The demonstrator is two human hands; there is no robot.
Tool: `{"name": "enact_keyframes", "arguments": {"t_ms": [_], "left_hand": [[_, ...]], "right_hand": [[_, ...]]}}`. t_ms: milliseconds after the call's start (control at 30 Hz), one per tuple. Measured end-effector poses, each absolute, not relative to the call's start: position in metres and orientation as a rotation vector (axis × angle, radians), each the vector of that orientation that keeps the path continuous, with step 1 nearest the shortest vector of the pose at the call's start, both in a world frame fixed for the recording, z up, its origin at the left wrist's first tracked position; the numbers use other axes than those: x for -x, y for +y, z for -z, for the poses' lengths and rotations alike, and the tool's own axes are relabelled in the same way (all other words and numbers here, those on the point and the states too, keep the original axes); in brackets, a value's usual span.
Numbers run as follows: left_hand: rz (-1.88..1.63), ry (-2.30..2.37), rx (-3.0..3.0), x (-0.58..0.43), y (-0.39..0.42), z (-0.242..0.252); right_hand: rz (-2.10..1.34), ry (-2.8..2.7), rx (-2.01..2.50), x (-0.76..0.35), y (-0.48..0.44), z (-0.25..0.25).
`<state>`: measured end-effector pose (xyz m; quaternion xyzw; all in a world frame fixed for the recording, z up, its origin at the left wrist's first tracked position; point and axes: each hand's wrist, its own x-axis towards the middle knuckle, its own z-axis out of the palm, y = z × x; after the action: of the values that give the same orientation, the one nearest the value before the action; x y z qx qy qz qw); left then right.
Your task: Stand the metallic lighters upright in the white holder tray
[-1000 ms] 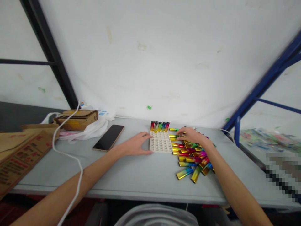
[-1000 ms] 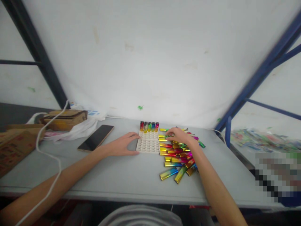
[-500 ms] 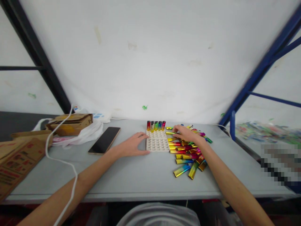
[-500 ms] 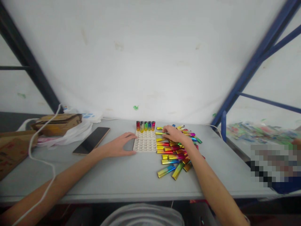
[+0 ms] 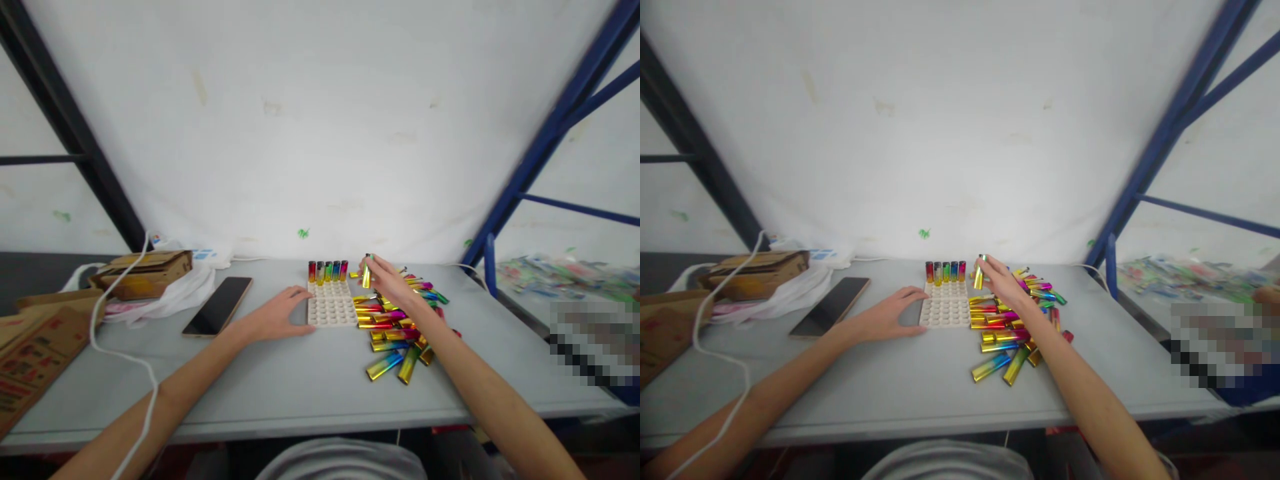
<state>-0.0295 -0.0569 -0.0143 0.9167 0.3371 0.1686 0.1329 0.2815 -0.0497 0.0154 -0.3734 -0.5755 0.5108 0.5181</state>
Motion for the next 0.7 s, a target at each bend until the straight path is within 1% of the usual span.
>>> {"name": "enact_keyframes", "arguments": {"t_ms": [100, 200, 300, 433, 500, 567, 700], "left_hand": [[-0.489, 0.979, -2.655, 0.03, -0.057, 0.014], [-0.488, 0.978, -2.651, 0.03, -0.056, 0.016], [-0.492, 0.977, -2.65, 0.03, -0.056, 0.016], [-0.491, 0.987, -2.647, 0.029, -0.057, 0.014], [-0.487, 0.988, -2.643, 0.029, -0.057, 0.014], [-0.496, 0.976, -2.639, 0.029, -0.057, 0.014], [-0.51, 0.95, -2.64, 0.03, -0.055, 0.017]], "right_hand": [[-1.366, -1.347, 0.759, -0.266, -0.06, -0.02], [-1.333, -1.362, 0.757, -0.257, -0.061, -0.018], [-1.12, -1.433, 0.945, -0.255, -0.057, -0.011], [-0.646, -1.584, 1.189, -0.254, -0.055, -0.005], [-0.491, -1.607, 1.261, -0.253, -0.056, -0.004], [-0.421, -1.603, 1.317, -0.251, -0.056, -0.001], [-0.397, -1.62, 1.339, -0.247, -0.055, 0.004]]}}
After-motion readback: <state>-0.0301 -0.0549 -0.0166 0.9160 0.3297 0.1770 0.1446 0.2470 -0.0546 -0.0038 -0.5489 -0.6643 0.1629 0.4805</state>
